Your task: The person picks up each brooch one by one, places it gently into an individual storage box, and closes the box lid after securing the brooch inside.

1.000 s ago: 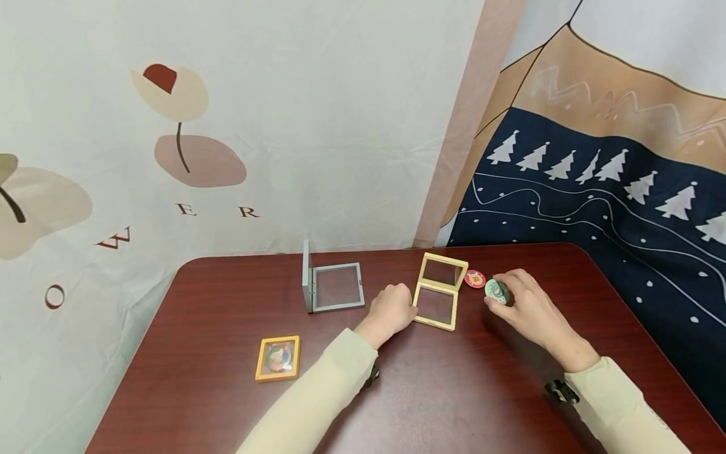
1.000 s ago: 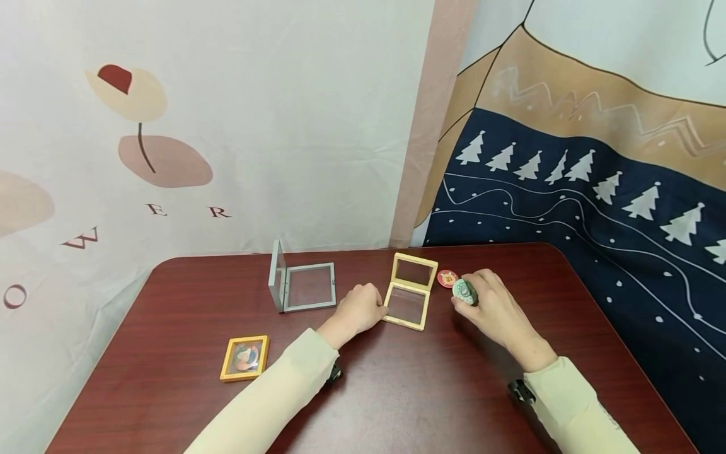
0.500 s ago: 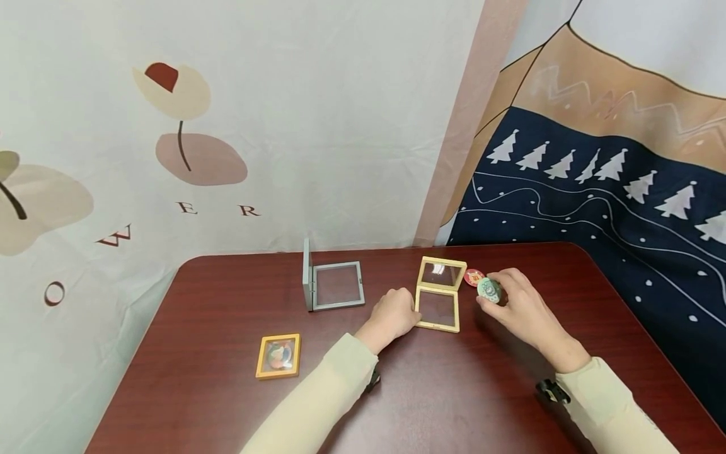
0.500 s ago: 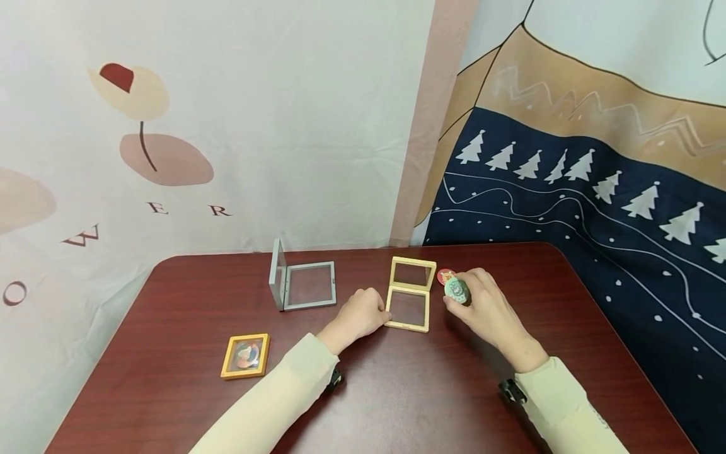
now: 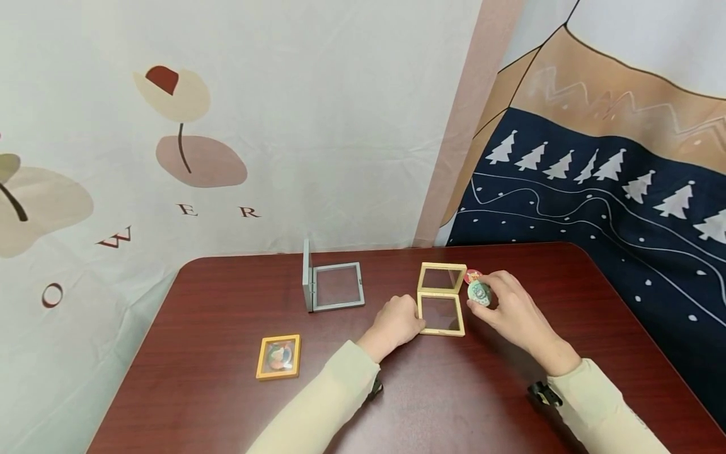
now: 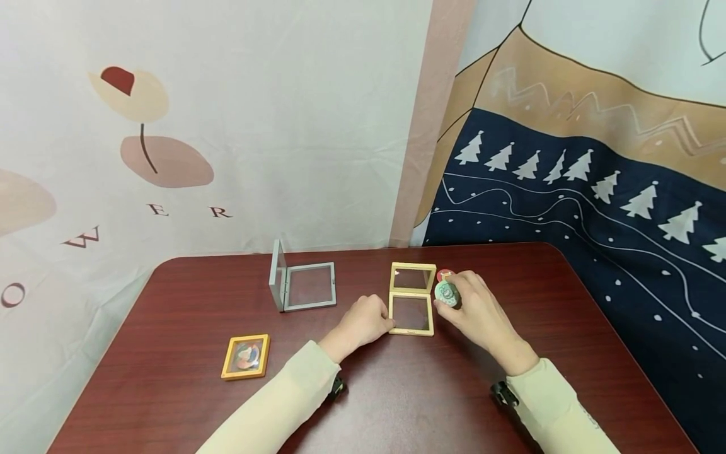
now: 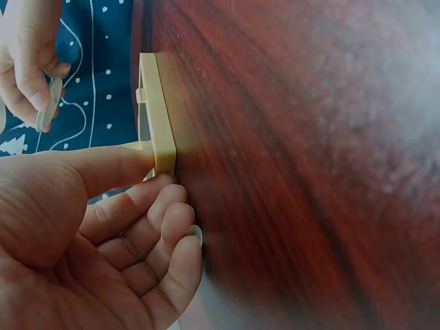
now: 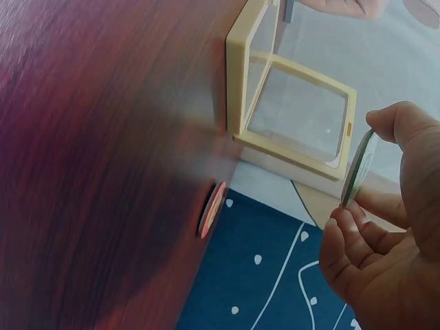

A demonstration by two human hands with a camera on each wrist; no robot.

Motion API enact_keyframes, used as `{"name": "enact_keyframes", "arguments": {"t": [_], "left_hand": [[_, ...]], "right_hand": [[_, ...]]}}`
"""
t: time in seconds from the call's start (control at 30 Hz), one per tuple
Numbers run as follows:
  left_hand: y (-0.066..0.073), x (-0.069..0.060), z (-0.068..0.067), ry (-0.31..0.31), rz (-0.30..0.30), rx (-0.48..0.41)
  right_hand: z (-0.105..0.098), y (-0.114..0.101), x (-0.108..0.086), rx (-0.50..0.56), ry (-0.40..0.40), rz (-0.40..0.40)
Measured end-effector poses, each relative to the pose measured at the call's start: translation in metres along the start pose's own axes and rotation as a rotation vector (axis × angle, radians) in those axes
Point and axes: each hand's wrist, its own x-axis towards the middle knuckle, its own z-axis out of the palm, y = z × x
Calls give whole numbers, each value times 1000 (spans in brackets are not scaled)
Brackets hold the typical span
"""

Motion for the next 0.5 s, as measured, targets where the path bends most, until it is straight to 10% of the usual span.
{"name": "enact_keyframes", "arguments": {"t": [0.5], "left_hand": [[10,-14,0,-26,34,32]], "right_hand": [[13,-15,1,28,-64,-33]]}}
